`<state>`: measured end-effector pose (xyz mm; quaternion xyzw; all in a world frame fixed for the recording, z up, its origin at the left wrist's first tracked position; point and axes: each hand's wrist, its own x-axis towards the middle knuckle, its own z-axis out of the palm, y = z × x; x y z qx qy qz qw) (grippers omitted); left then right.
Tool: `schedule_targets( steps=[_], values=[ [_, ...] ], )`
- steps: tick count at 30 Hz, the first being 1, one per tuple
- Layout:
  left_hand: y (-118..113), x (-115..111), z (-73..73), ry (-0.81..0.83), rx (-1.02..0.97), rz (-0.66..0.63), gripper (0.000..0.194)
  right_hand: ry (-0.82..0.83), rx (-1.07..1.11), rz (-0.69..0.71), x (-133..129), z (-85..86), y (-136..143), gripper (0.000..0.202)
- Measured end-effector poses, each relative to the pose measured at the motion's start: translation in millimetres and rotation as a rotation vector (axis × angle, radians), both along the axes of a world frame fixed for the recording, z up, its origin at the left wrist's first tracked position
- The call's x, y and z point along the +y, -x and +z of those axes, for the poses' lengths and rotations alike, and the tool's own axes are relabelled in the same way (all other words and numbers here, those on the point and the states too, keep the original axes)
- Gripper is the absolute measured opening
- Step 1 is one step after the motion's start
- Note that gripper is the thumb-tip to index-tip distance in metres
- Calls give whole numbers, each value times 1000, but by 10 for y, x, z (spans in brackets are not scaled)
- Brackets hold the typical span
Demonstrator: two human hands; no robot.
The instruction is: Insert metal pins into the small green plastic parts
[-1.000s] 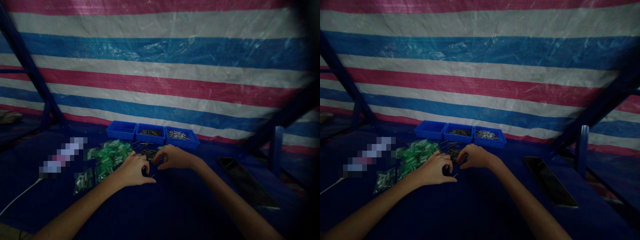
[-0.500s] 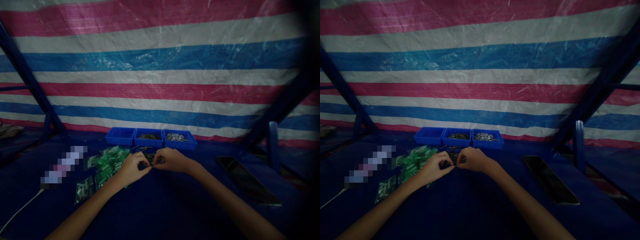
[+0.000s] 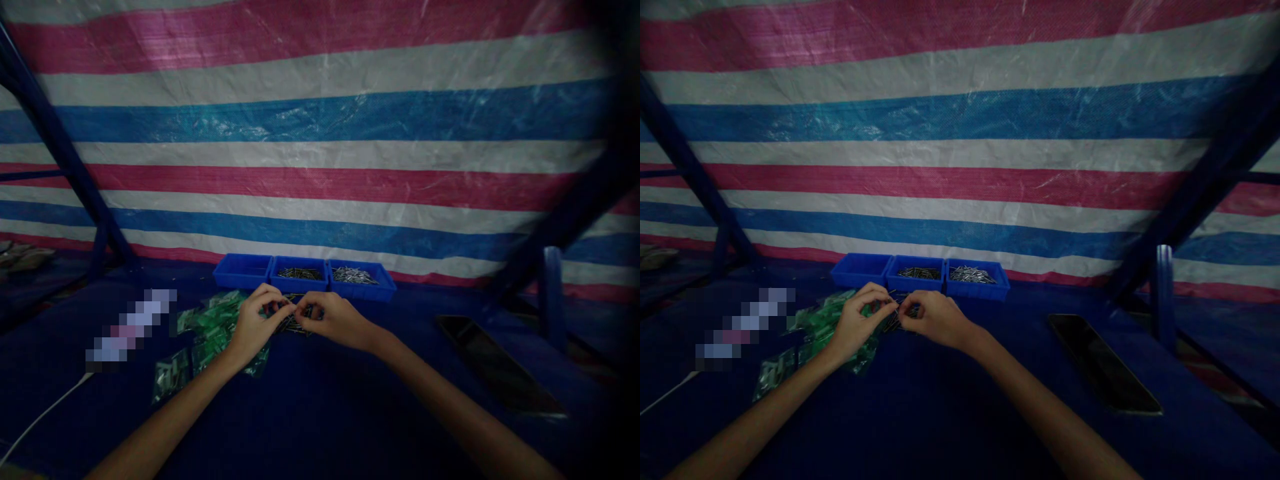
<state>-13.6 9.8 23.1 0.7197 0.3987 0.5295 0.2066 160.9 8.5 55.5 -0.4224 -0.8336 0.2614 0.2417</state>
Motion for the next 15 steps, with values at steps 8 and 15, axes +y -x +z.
schedule_targets(
  steps=[8, 15],
  values=[
    [-46, -23, -78, 21, 77, -12, 14, 208, 328, -26, 148, -19, -41, 24],
    [-45, 27, -215, 66, 159, 90, 44, 362, 640, -312, 444, -98, -204, 26]
  ],
)
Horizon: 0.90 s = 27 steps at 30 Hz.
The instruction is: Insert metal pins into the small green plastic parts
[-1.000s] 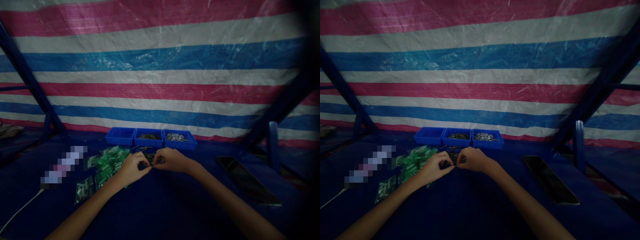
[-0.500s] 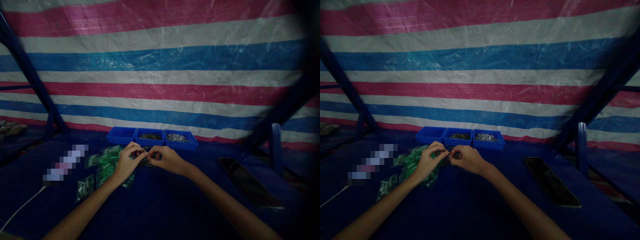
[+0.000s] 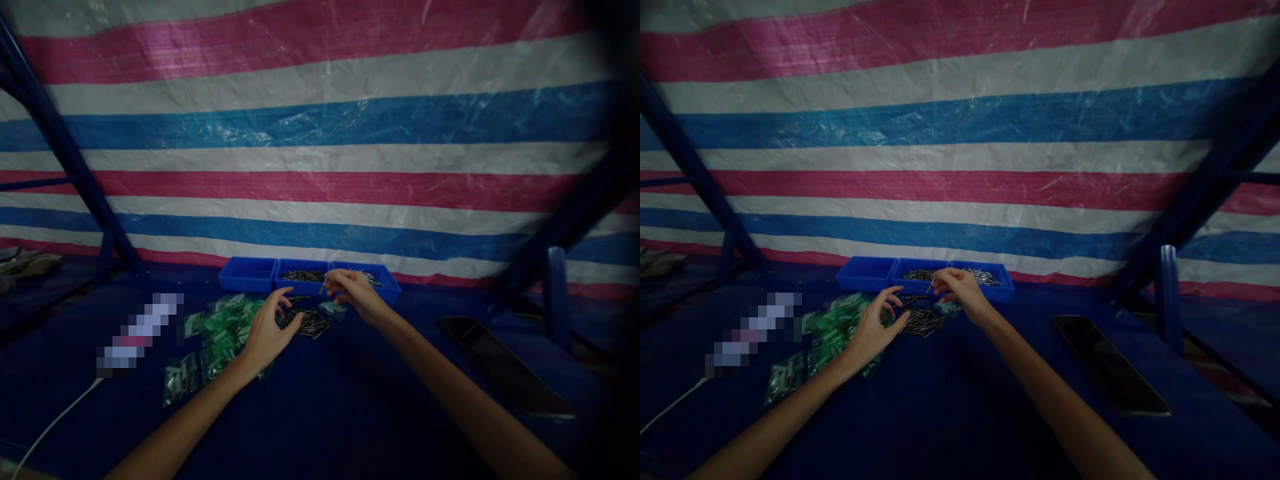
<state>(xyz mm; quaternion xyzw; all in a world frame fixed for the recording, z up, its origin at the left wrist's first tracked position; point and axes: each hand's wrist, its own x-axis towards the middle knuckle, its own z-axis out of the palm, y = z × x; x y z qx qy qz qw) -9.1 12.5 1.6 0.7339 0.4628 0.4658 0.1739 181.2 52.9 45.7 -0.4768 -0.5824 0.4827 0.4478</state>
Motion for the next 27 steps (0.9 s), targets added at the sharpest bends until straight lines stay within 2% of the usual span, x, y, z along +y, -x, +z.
schedule_targets(
  steps=[2, 4, 6, 8, 11, 14, 16, 19, 23, 27],
  values=[
    [9, 19, -17, 0, 21, 14, 40, -17, 38, 20, 46, 34, -40, 34],
    [15, 31, -21, -6, 32, 30, 38, -41, -36, 85, 50, 65, -62, 40],
    [18, 34, -12, -16, 39, 43, 37, -85, -215, 154, 16, 82, -73, 40],
    [22, 25, 6, -20, 75, 41, 32, -174, -467, 225, -45, 83, -77, 31],
    [27, -19, 34, -50, 257, -69, 14, -340, -893, 298, -154, 46, -66, 20],
    [20, -89, 33, -135, 531, -258, 11, -369, -1170, 305, -234, -43, -26, 21],
    [5, -129, 4, -161, 639, -346, 14, -359, -1188, 322, -257, -117, 8, 20],
    [-22, -148, -59, -132, 644, -388, 19, -393, -1147, 331, -252, -212, 46, 17],
    [-34, -118, -90, -69, 556, -327, 21, -472, -1183, 244, -208, -283, 55, 17],
    [-31, -116, -25, -38, 460, -256, 20, -476, -1161, 161, -155, -339, 35, 16]
  ],
)
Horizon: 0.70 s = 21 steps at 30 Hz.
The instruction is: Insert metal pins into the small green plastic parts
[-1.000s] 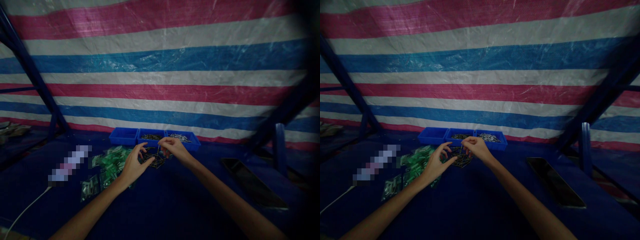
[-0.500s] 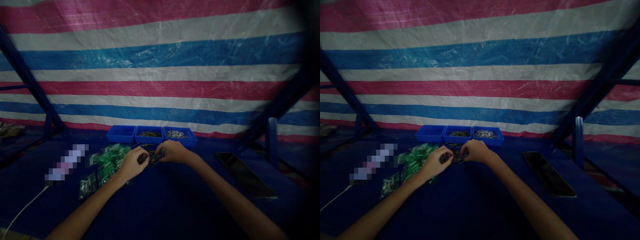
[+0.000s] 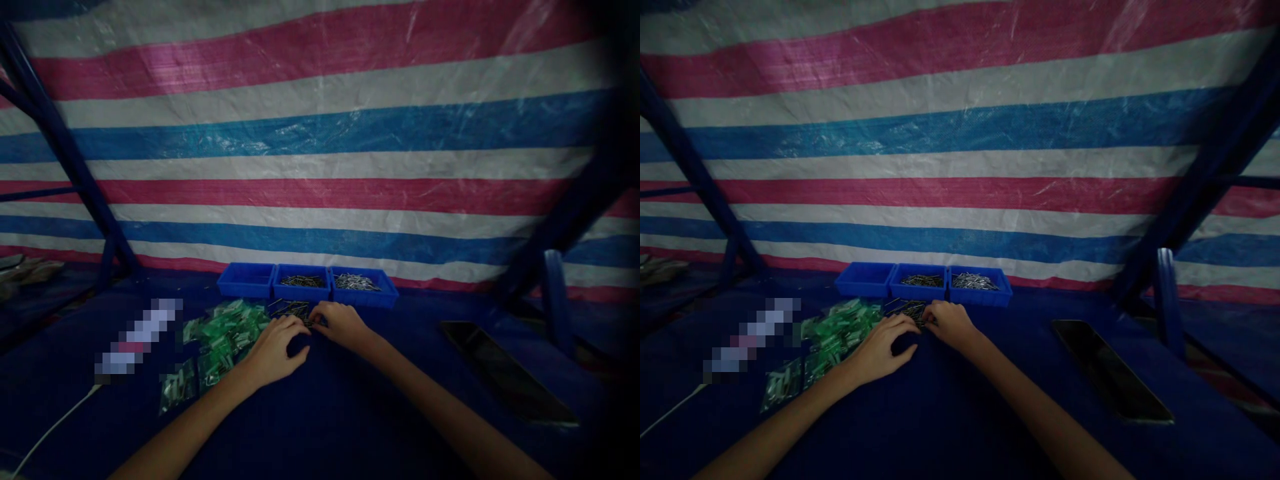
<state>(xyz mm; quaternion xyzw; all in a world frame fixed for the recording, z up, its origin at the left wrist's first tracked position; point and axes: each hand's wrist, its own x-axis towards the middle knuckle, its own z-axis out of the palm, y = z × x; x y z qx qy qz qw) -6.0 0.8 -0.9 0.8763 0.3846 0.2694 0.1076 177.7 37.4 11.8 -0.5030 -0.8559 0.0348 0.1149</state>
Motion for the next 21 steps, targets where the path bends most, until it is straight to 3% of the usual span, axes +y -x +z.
schedule_targets(
  steps=[5, 12, 17, 21],
  values=[
    [-9, -10, 60, -37, -117, 83, 16, 11, 90, -48, 44, 1, -30, 14],
    [-16, 66, 5, -41, -311, 155, 14, -90, 357, -96, -27, 124, -15, 18],
    [-44, 37, -10, 32, -348, 109, 15, 76, 533, -59, -72, 127, 63, 16],
    [-48, 26, 5, 80, -453, 103, 15, 272, 751, 53, -131, 185, 146, 16]
  ],
)
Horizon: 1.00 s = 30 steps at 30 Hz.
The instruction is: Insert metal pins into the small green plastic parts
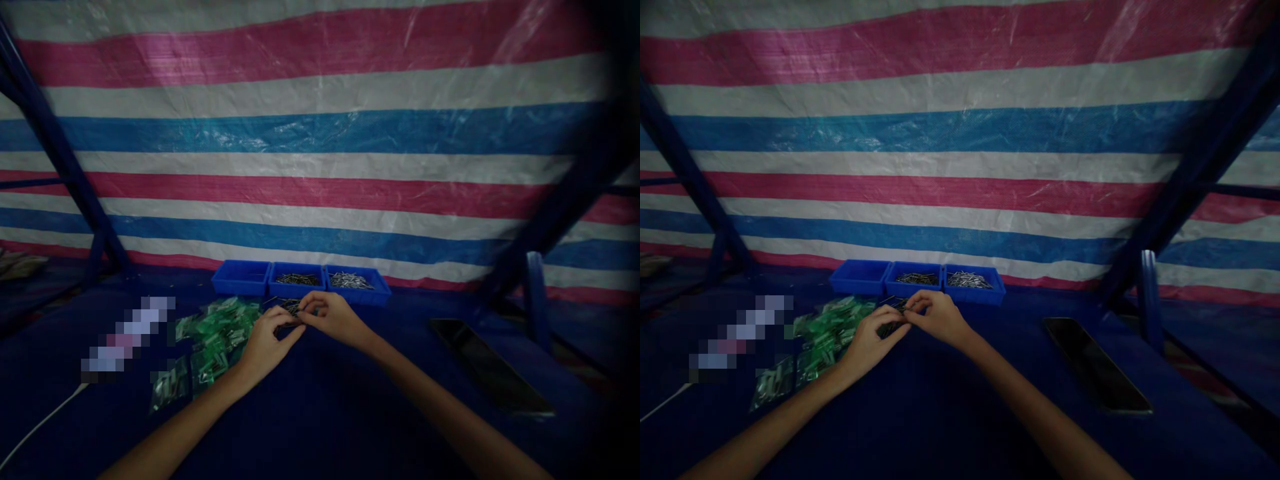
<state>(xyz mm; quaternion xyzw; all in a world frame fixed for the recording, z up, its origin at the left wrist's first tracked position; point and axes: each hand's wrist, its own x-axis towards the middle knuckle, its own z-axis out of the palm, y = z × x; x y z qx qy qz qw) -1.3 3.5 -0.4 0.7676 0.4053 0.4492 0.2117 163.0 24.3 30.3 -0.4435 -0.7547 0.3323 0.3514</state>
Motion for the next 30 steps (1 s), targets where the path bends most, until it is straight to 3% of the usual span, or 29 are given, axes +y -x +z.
schedule_targets(
  steps=[9, 15, 25, 30],
  values=[
    [43, 35, 67, 17, -196, 38, 12, 180, 289, 49, -83, 132, 95, 16],
    [47, 17, 113, 19, -258, 46, 14, 68, 178, 17, -16, 110, 36, 17],
    [55, 11, 139, -3, -254, 107, 14, 10, 2, 196, -112, 116, 47, 16],
    [31, -4, 125, -33, -168, 109, 12, 61, 110, 68, -42, 125, 8, 17]
  ],
)
